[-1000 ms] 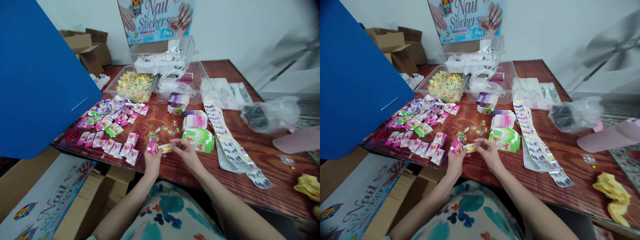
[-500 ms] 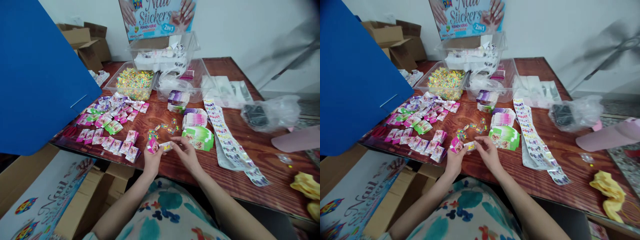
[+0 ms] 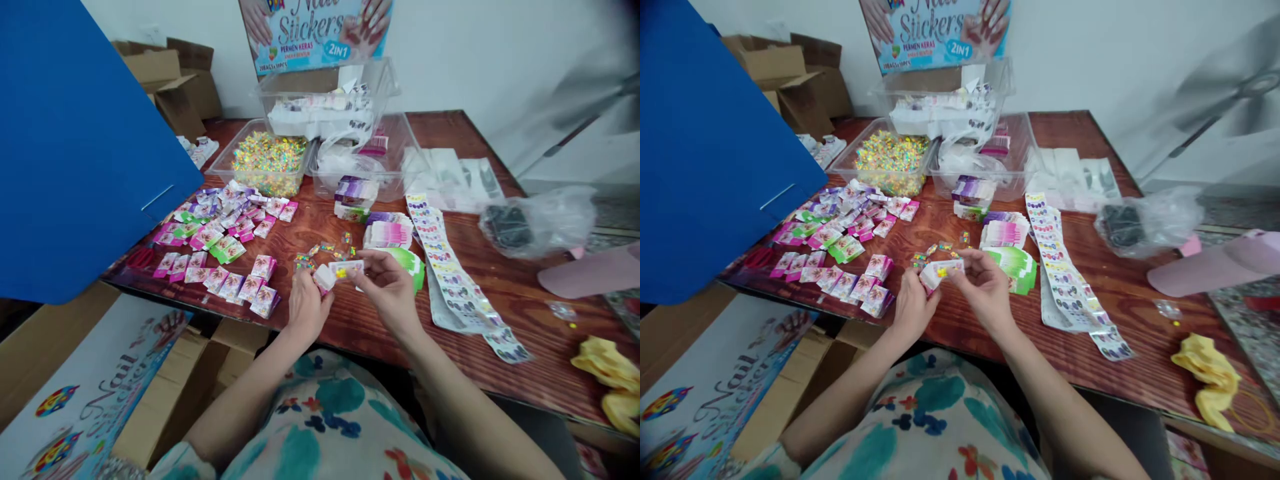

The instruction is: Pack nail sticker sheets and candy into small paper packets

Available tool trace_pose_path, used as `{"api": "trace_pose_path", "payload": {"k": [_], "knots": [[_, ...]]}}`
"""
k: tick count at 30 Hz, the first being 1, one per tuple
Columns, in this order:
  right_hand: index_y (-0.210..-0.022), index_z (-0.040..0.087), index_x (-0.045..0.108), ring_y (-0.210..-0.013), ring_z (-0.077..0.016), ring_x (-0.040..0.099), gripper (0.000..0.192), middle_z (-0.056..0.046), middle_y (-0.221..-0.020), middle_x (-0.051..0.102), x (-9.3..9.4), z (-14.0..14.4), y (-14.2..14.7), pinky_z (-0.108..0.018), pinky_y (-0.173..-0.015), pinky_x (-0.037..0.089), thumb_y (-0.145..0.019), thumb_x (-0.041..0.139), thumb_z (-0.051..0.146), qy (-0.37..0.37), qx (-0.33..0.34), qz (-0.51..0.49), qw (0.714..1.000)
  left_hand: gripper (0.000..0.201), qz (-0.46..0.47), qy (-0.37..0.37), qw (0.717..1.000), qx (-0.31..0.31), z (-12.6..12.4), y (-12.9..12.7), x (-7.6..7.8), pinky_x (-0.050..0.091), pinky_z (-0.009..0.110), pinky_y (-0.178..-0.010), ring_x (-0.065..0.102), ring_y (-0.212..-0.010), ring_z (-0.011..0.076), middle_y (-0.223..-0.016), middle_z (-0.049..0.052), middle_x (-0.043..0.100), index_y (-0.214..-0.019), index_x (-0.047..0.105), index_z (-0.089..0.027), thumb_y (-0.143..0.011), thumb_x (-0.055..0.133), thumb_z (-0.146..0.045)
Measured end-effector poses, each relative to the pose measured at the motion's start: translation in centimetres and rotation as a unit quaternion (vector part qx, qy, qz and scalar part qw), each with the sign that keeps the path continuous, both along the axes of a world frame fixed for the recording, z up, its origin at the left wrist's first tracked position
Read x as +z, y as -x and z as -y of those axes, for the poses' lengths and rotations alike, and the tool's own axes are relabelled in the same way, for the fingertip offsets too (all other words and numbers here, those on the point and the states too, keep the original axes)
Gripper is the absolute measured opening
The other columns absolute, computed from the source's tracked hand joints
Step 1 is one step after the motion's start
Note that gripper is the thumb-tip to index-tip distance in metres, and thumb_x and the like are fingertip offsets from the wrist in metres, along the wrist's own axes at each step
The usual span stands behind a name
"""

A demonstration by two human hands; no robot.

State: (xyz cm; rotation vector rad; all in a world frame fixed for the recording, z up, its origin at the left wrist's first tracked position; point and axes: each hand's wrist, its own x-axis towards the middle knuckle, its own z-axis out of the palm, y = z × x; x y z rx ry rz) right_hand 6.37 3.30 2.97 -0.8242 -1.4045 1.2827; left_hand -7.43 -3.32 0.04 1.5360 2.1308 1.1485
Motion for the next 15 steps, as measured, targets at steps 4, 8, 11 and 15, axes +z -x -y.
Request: {"api": "trace_pose_path", "payload": {"k": [4, 8, 11, 15], "knots": [[-0.092, 0.021, 0.067, -0.068, -0.0152, 0.062, 0.013, -0.003, -0.082, 0.068, 0.8, 0.2, 0.4, -0.028, -0.062, 0.051, -0.082, 0.067, 0.028, -0.104, 0.058, 0.137, 0.983, 0.036, -0.128, 0.032, 0.991, -0.033, -0.2, 0.1, 0.3, 0.045, 0.047, -0.091, 0.054, -0.108, 0.0296, -0.109, 0.014, 0.055, -0.11, 0.041, -0.016, -0.079, 0.058, -0.008], [-0.088, 0.02, 0.071, -0.068, -0.0162, 0.06, 0.01, -0.004, -0.079, 0.065, 1.2, -0.5, 0.4, -0.027, -0.058, 0.049, -0.08, 0.066, 0.024, -0.158, 0.063, 0.216, 0.962, 0.028, -0.194, 0.043, 0.979, -0.053, -0.2, 0.1, 0.6, 0.048, 0.045, -0.087, 0.056, -0.106, 0.0295, -0.105, 0.011, 0.058, -0.102, 0.043, -0.019, -0.08, 0.057, -0.008], [-0.09, 0.02, 0.072, -0.064, -0.0154, 0.06, 0.013, -0.002, -0.073, 0.065, 1.2, -0.9, 0.7, -0.026, -0.056, 0.047, -0.078, 0.066, 0.02, -0.156, 0.065, 0.231, 0.958, 0.025, -0.196, 0.047, 0.978, -0.051, -0.1, 0.0, 0.7, 0.05, 0.043, -0.083, 0.058, -0.1, 0.0284, -0.102, 0.01, 0.059, -0.1, 0.042, -0.02, -0.081, 0.057, -0.011], [-0.087, 0.02, 0.072, -0.068, -0.0174, 0.063, 0.01, -0.003, -0.075, 0.069, 0.7, -1.0, 1.1, -0.029, -0.064, 0.048, -0.079, 0.066, 0.019, -0.175, 0.065, 0.239, 0.953, 0.029, -0.163, 0.035, 0.985, -0.043, 0.0, -0.2, 0.8, 0.051, 0.041, -0.083, 0.061, -0.098, 0.0272, -0.101, 0.009, 0.06, -0.104, 0.04, -0.02, -0.081, 0.058, -0.014]]}}
